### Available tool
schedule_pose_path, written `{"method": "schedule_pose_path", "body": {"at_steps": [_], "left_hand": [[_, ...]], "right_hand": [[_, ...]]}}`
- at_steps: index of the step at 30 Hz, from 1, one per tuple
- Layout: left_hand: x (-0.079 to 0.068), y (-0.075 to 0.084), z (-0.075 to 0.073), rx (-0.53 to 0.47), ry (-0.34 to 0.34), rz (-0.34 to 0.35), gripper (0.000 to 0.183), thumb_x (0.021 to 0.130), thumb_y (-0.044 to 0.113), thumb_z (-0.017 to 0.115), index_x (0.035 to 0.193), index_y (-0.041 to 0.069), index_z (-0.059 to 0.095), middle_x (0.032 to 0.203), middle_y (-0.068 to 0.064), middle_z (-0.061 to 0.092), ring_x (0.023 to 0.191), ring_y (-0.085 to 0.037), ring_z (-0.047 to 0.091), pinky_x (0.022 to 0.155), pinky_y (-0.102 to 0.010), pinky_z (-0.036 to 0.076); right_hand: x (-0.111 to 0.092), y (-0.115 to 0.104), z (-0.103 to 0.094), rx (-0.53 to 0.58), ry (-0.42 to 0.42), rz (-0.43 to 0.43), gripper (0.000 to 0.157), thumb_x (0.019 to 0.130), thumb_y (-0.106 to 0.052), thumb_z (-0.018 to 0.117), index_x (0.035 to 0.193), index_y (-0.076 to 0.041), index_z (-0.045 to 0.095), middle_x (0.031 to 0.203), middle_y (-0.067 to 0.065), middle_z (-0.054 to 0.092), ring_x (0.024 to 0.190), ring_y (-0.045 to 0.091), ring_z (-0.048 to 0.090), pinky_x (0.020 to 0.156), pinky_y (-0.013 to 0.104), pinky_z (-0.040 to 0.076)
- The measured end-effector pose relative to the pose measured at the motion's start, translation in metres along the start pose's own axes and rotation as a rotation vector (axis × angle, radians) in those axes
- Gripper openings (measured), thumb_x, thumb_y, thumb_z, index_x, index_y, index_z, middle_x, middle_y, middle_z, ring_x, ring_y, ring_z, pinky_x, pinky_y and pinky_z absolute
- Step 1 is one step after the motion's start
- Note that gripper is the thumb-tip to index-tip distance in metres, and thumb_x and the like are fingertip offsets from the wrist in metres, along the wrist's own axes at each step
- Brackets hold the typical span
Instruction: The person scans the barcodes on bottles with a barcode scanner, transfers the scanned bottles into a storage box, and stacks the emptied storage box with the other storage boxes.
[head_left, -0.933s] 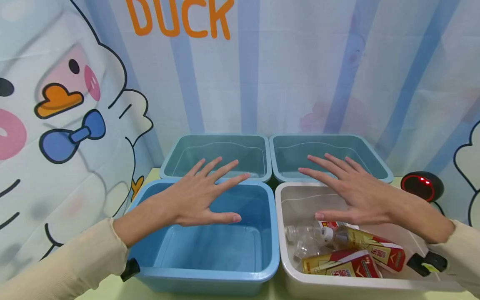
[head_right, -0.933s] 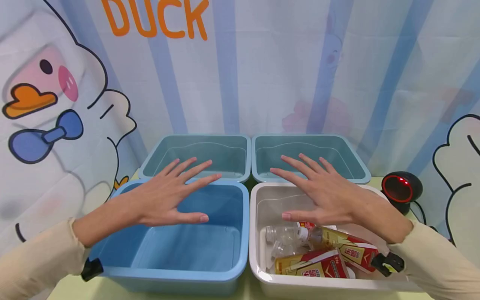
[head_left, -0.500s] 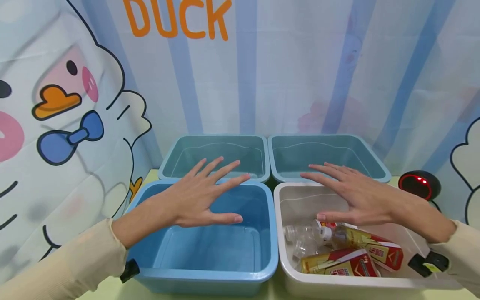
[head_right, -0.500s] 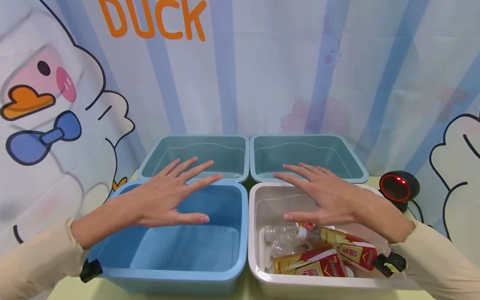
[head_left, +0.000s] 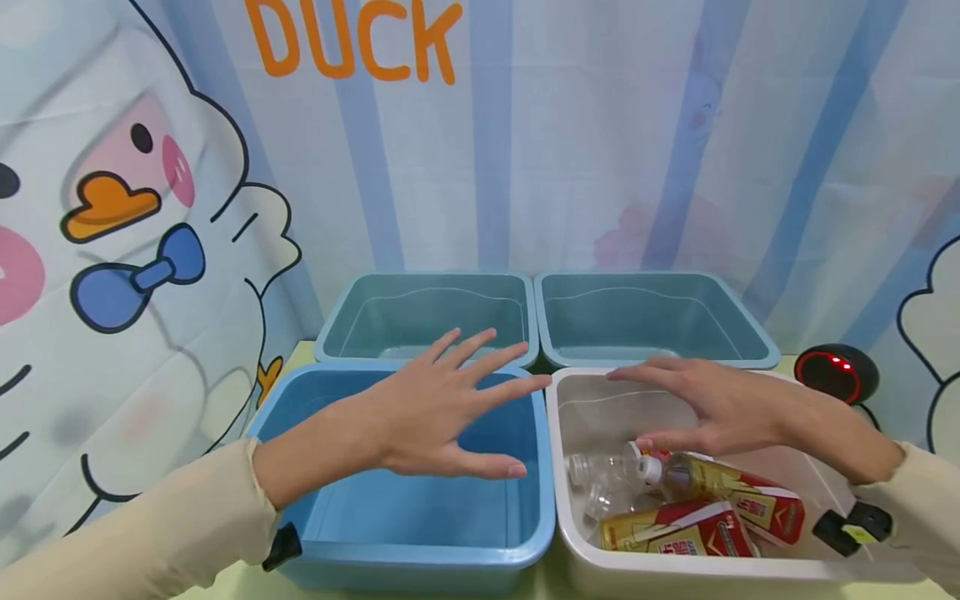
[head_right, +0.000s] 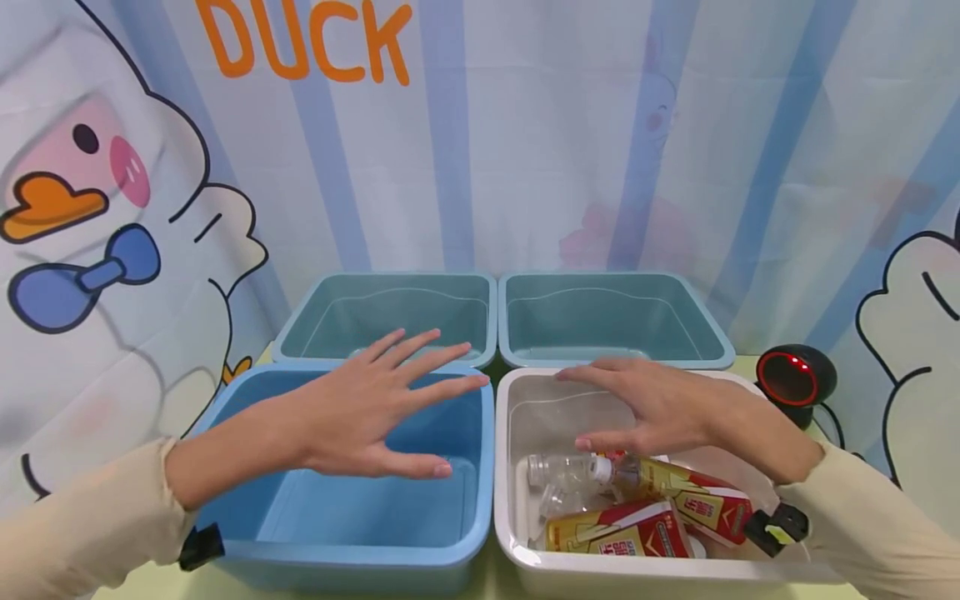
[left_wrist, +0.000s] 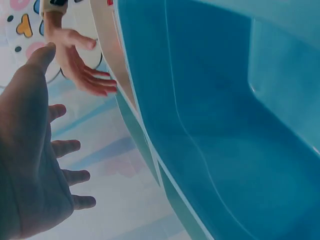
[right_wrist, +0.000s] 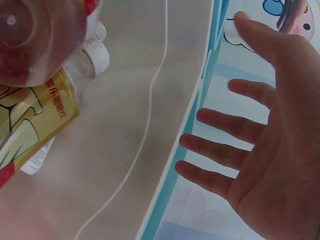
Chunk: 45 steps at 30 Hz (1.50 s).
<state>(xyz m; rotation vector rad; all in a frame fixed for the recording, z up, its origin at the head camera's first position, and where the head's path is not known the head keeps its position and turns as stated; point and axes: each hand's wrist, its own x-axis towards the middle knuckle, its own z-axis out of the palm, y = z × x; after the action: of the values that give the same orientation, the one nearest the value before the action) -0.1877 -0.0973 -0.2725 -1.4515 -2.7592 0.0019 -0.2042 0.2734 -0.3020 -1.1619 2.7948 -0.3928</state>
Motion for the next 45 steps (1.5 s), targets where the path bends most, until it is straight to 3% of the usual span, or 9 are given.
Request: {"method": "schedule_pose_path", "body": {"at_steps": [8, 15, 23, 27, 33, 40, 45], "left_hand": [[0.015, 0.02, 0.007, -0.007, -0.092, 0.123, 0.078, 0.098, 0.079, 0.036, 0.164, 0.037, 0.029, 0.171, 0.002, 0.02, 0.157, -0.031, 0.016, 0.123, -0.059, 0.014], [0.027, 0.034, 0.015, 0.021, -0.136, 0.226, 0.069, 0.102, 0.072, 0.036, 0.156, 0.031, 0.046, 0.162, 0.002, 0.04, 0.15, -0.024, 0.034, 0.121, -0.05, 0.027], [0.036, 0.051, 0.023, 0.013, -0.18, 0.369, 0.055, 0.105, 0.063, 0.043, 0.143, 0.029, 0.061, 0.142, 0.008, 0.059, 0.136, -0.012, 0.049, 0.116, -0.038, 0.036], [0.04, 0.057, 0.027, 0.042, -0.195, 0.427, 0.052, 0.107, 0.06, 0.043, 0.143, 0.028, 0.062, 0.141, 0.009, 0.06, 0.135, -0.01, 0.049, 0.117, -0.034, 0.034], [0.045, 0.062, 0.031, 0.036, -0.212, 0.462, 0.048, 0.107, 0.057, 0.047, 0.14, 0.027, 0.064, 0.137, 0.01, 0.063, 0.131, -0.007, 0.052, 0.117, -0.032, 0.034], [0.049, 0.067, 0.038, 0.019, -0.236, 0.479, 0.041, 0.106, 0.054, 0.053, 0.135, 0.029, 0.068, 0.126, 0.014, 0.067, 0.119, -0.002, 0.057, 0.115, -0.028, 0.035], [0.052, 0.069, 0.042, 0.041, -0.246, 0.5, 0.038, 0.106, 0.05, 0.055, 0.134, 0.028, 0.069, 0.122, 0.016, 0.068, 0.112, 0.001, 0.058, 0.114, -0.026, 0.035]], "right_hand": [[0.002, 0.006, 0.004, 0.05, -0.189, 0.036, 0.065, 0.097, -0.064, 0.061, 0.148, -0.024, 0.056, 0.14, -0.002, 0.061, 0.122, 0.027, 0.062, 0.094, 0.058, 0.054], [0.002, 0.018, 0.013, 0.033, -0.242, -0.011, 0.044, 0.094, -0.055, 0.072, 0.131, -0.033, 0.065, 0.124, -0.014, 0.066, 0.11, 0.015, 0.066, 0.087, 0.045, 0.059], [0.001, 0.027, 0.02, 0.121, -0.357, 0.059, 0.04, 0.093, -0.044, 0.078, 0.127, -0.027, 0.067, 0.113, -0.016, 0.067, 0.104, 0.014, 0.065, 0.086, 0.044, 0.058], [-0.001, 0.031, 0.023, 0.174, -0.38, 0.066, 0.038, 0.092, -0.038, 0.079, 0.128, -0.03, 0.066, 0.112, -0.017, 0.066, 0.102, 0.013, 0.064, 0.087, 0.044, 0.058], [-0.002, 0.038, 0.031, 0.222, -0.387, 0.069, 0.037, 0.091, -0.031, 0.081, 0.126, -0.031, 0.067, 0.109, -0.016, 0.066, 0.096, 0.012, 0.064, 0.086, 0.04, 0.059], [0.001, 0.04, 0.043, 0.203, -0.395, 0.059, 0.02, 0.089, -0.035, 0.083, 0.106, -0.03, 0.073, 0.088, -0.016, 0.063, 0.078, 0.007, 0.058, 0.068, 0.024, 0.05], [0.002, 0.038, 0.048, 0.171, -0.396, 0.067, 0.02, 0.087, -0.035, 0.086, 0.104, -0.029, 0.074, 0.083, -0.016, 0.061, 0.074, 0.006, 0.056, 0.065, 0.023, 0.047]]}}
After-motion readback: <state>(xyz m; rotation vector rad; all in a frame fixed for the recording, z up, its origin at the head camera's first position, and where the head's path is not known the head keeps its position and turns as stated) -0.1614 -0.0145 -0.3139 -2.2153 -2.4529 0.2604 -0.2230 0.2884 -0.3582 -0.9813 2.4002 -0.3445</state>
